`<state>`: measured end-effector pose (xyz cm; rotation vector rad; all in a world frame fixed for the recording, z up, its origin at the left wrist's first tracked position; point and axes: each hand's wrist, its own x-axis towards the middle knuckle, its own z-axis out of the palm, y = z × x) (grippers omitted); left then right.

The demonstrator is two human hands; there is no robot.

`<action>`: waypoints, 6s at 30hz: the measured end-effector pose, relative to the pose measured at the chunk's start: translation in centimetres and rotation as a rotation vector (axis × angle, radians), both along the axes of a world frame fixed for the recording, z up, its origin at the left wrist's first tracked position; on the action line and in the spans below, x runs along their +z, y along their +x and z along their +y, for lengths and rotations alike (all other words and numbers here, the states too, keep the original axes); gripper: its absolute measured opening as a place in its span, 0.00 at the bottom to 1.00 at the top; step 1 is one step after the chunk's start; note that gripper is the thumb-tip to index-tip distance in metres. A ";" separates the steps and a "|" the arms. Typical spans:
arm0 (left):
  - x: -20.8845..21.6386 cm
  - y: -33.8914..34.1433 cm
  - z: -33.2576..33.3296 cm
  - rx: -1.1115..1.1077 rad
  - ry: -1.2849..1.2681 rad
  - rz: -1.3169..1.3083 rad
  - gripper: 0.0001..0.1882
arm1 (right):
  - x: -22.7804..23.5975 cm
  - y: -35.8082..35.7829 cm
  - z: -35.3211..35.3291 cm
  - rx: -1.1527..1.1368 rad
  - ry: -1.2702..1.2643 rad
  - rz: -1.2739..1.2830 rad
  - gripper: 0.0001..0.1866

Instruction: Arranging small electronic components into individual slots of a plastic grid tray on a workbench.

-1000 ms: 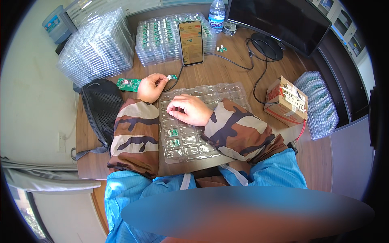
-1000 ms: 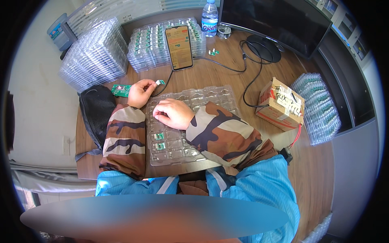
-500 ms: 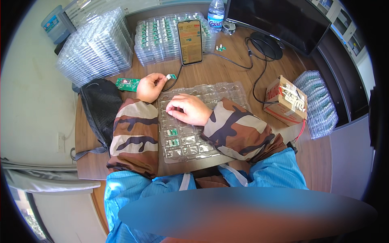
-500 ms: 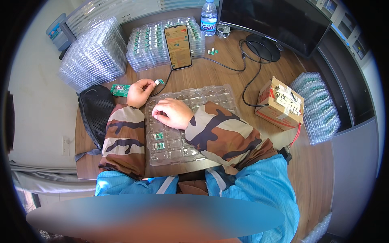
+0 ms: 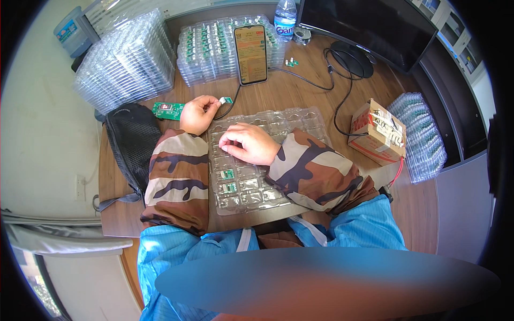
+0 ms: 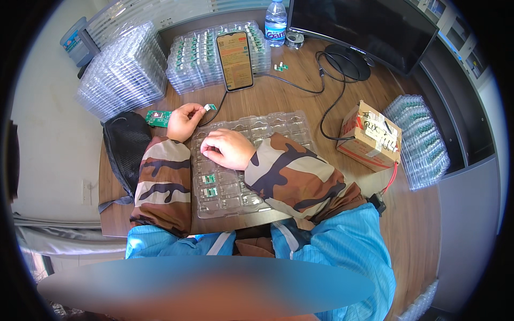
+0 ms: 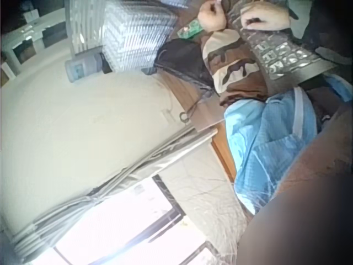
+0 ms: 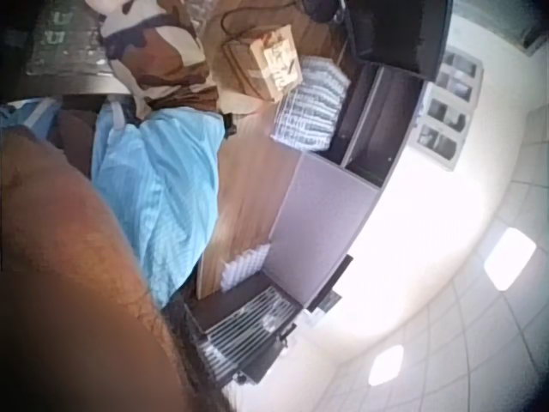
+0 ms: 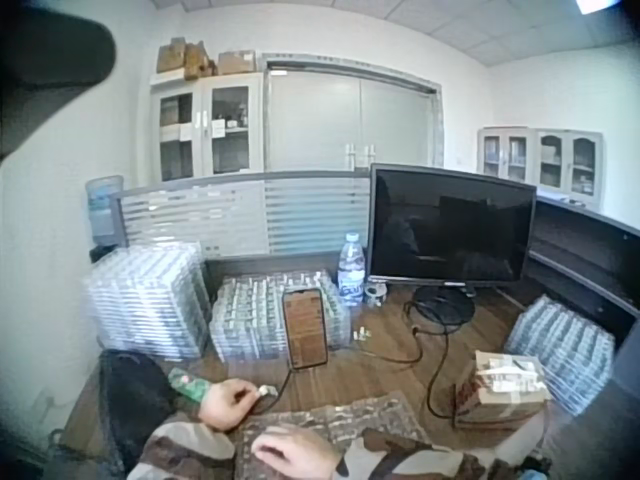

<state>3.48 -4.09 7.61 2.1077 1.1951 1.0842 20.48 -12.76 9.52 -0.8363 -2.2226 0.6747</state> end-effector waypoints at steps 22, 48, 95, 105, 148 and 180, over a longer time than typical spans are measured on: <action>-1.7 -0.3 1.4 -0.023 0.090 0.088 0.11 | 0.0 -0.1 0.8 0.032 -0.069 -0.011 0.07; -0.6 -0.1 0.7 -0.003 0.033 0.030 0.10 | -13.0 2.9 -16.4 0.017 -0.911 -0.786 0.19; -0.6 0.3 0.6 0.030 -0.056 -0.037 0.09 | -8.6 4.0 -15.8 0.329 -1.192 -0.201 0.18; -0.6 0.2 0.6 0.008 -0.087 -0.026 0.09 | -6.4 4.7 -15.0 0.569 -1.208 -0.261 0.20; -1.9 -0.4 1.9 -0.082 -0.123 -0.090 0.09 | 3.5 18.8 -24.7 -1.289 0.083 -0.951 0.13; -0.7 0.2 0.4 -0.021 0.056 -0.141 0.07 | 5.7 1.6 5.8 -0.326 -0.104 -0.103 0.13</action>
